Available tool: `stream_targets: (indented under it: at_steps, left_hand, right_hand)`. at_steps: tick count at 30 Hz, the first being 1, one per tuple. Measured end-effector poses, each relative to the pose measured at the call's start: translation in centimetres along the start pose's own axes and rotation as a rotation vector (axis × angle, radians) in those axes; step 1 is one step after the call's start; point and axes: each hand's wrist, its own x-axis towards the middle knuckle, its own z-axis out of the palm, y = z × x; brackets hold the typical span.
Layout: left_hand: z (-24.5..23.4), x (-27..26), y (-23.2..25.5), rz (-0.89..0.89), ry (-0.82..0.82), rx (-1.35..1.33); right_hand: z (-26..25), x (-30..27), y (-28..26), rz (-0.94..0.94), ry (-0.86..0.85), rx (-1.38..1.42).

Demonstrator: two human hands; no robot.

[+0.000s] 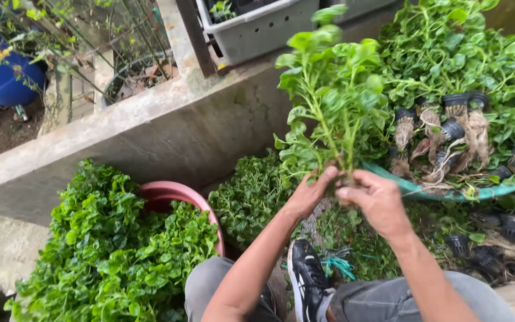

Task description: The recorder is cleaning, sorting, and removing roots from bundles of green leafy vegetables (likely water spinach) at an outdoor washing station.

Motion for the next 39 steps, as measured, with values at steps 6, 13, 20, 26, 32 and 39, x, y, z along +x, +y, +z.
stream_targets:
  at_steps: [6, 13, 20, 26, 32, 39]
  left_hand:
    - [0.7, -2.0, 0.6, -0.056, -0.045, -0.036]
    - [-1.7, -1.2, -4.4, -0.178, -0.315, -0.36]
    - [0.2, -0.4, -6.9, -0.291, 0.133, -0.82]
    - [-0.8, 0.2, -11.7, -0.236, 0.207, -0.92]
    - [1.7, 0.4, -2.2, -0.157, 0.372, -0.871]
    - [3.5, 0.6, 1.8, 0.002, 0.342, -0.798]
  right_hand:
    - [0.6, 0.5, 6.7, 0.18, -0.089, -0.121]
    - [-3.2, 1.6, 6.6, 0.208, 0.081, 0.061]
    - [-3.6, 1.7, 2.2, -0.018, 0.089, 0.377]
    - [-4.2, 0.4, 0.8, 0.03, 0.156, 0.373]
    - [-4.1, 1.3, 2.4, 0.147, 0.078, 0.594]
    - [-3.1, 0.9, 3.5, 0.208, 0.0, 0.636]
